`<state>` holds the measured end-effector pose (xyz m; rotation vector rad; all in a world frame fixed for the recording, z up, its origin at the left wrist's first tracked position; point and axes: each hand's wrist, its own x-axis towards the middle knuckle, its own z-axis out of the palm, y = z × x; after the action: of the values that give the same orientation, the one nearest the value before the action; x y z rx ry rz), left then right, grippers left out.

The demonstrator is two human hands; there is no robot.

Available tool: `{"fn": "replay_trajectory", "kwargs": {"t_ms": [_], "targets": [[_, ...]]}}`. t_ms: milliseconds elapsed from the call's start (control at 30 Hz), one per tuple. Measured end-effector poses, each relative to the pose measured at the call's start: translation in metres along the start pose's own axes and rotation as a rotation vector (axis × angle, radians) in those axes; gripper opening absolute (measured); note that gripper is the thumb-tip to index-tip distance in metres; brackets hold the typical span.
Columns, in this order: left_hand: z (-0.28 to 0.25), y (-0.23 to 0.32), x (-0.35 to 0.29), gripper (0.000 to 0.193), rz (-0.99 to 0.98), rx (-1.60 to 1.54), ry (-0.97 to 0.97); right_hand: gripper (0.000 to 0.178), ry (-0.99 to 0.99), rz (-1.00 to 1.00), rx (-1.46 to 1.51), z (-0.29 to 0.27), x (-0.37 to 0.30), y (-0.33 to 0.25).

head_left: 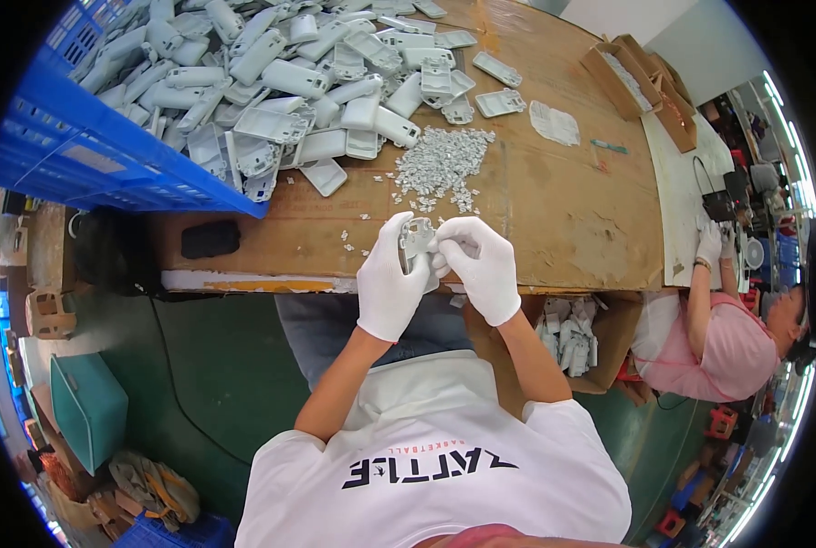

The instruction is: The person picks up a white plastic remote casing from a blue bin, fits a small white component into it by hand, and places the assembled unit into a cardboard box.

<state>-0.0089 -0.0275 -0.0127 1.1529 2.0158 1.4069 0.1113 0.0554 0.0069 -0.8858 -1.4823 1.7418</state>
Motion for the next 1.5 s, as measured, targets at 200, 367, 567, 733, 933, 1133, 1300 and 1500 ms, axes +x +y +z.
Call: {"fn": "replay_trajectory", "kwargs": {"t_ms": [200,367,567,733,933,1133,1300,1500], "targets": [[-0.001,0.004,0.000,0.048,0.066,0.058,0.102,0.015,0.024,-0.426,-0.541,0.012,0.003,0.000],[0.002,0.013,-0.002,0.045,0.045,0.000,0.103,0.016,0.110,-0.599,-0.778,0.019,0.008,-0.002],[0.002,0.007,0.003,0.043,0.130,-0.033,0.083,0.016,0.163,-0.321,-0.597,0.023,0.016,-0.013],[-0.005,0.007,0.014,0.031,0.208,-0.146,0.126,0.021,0.078,-0.302,-0.652,0.012,0.016,-0.006],[-0.006,0.013,0.014,0.017,0.052,-0.153,0.110,0.025,0.167,-0.480,-0.656,0.027,0.008,-0.002],[-0.008,0.016,0.010,0.012,0.035,-0.274,0.111,0.023,0.116,-0.382,-0.532,0.021,0.006,-0.007],[-0.010,0.017,0.010,0.010,0.058,-0.274,0.121,0.019,0.086,-0.380,-0.536,0.020,0.005,-0.008],[-0.012,0.017,0.010,0.009,0.099,-0.249,0.095,0.018,0.005,-0.366,-0.533,0.015,0.005,-0.012]]}}
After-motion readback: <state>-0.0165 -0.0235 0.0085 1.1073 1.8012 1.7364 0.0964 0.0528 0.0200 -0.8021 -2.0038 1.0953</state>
